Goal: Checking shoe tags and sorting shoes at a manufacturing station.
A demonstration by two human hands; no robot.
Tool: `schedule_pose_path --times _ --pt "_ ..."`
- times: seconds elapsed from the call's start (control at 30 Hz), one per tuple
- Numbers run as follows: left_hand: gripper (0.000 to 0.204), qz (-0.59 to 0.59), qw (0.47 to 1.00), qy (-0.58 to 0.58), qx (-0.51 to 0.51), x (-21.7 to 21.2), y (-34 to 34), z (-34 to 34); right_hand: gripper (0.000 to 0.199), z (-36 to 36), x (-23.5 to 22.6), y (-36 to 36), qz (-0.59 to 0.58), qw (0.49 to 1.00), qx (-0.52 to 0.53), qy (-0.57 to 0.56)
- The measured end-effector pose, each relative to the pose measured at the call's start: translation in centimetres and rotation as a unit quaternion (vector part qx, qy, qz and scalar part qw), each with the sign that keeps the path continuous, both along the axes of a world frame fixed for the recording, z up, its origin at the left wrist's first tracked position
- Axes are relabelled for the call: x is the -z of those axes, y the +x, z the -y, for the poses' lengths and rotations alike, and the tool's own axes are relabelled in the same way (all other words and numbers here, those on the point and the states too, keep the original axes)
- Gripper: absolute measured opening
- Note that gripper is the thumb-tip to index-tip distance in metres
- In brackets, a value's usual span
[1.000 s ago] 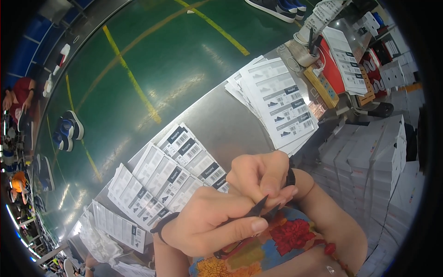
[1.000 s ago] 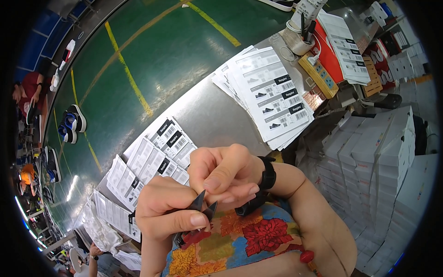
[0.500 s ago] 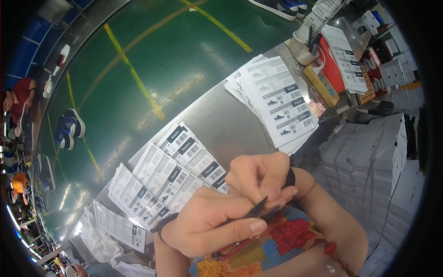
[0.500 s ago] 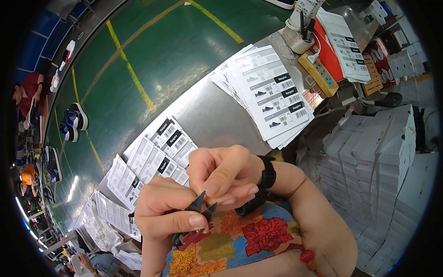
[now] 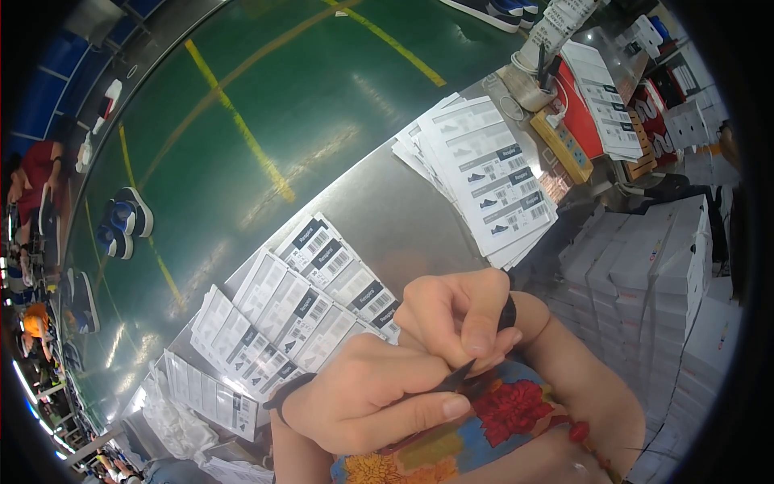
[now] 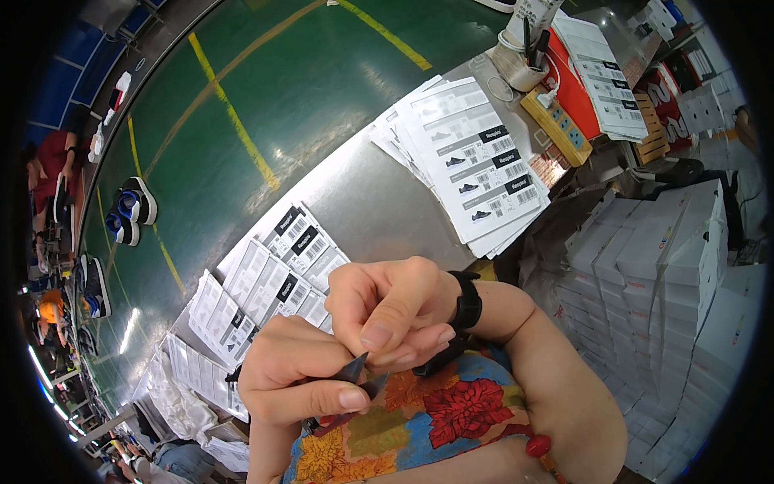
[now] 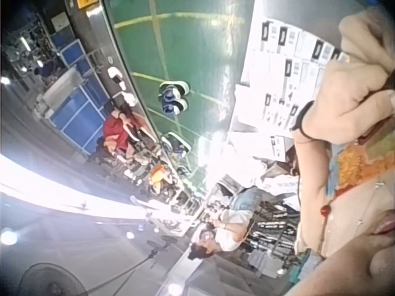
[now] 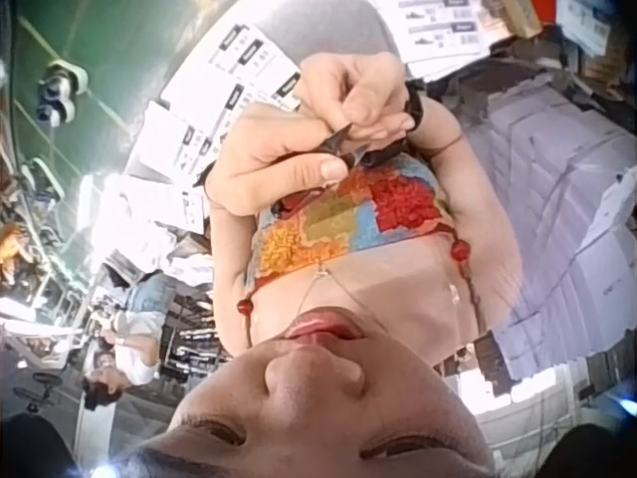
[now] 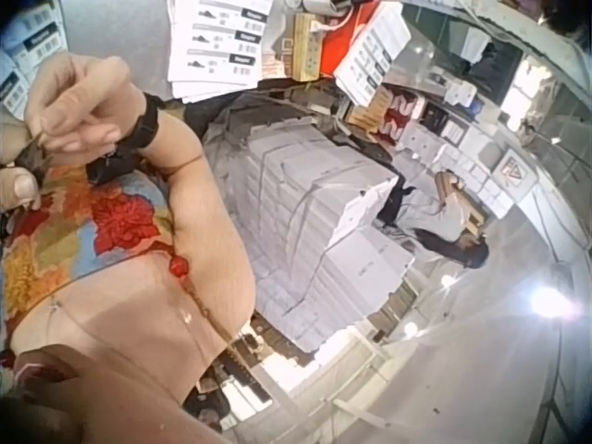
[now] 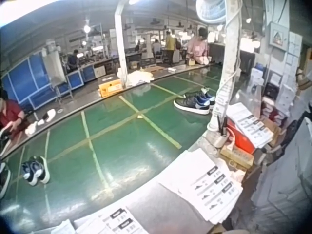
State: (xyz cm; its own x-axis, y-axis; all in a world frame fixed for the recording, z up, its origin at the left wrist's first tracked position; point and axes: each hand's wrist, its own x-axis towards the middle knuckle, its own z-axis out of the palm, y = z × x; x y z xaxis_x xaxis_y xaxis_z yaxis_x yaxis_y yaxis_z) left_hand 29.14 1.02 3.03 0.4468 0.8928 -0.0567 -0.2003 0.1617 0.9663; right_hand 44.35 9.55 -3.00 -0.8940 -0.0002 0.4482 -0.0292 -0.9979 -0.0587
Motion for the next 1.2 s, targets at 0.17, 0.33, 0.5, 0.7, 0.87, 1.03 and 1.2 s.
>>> schedule_pose_path --times 0.17,0.33,0.5,0.7,0.87,1.03,1.2 --pt "0.022 -0.02 1.0 0.01 -0.006 -0.1 0.0 0.0 0.033 0.0 0.2 -0.1 -0.002 1.0 -0.001 0.002" --pt "0.022 -0.015 1.0 -0.025 -0.006 -0.2 0.1 0.0 0.032 0.0 0.2 0.3 0.007 1.0 0.005 0.002" --pt "0.023 -0.016 0.999 -0.026 -0.017 -0.4 0.1 0.1 0.029 0.0 0.0 0.4 0.051 0.999 -0.014 -0.001" --pt "0.023 -0.006 0.999 -0.012 0.031 0.3 -0.1 -0.3 0.026 -0.2 0.1 0.7 0.064 0.998 -0.023 0.004" --pt "0.025 -0.051 0.987 0.115 0.103 0.8 -0.1 -1.6 0.028 -0.9 0.1 1.6 0.101 0.99 -0.004 0.102" --pt "0.025 -0.025 0.986 0.08 0.145 1.9 0.0 -1.9 0.029 -2.7 -0.9 3.4 0.243 0.886 0.109 0.379" --pt "0.025 0.02 0.971 -0.174 -0.163 3.8 -0.8 -1.7 0.016 -3.2 -0.6 6.1 0.348 0.595 0.457 0.562"
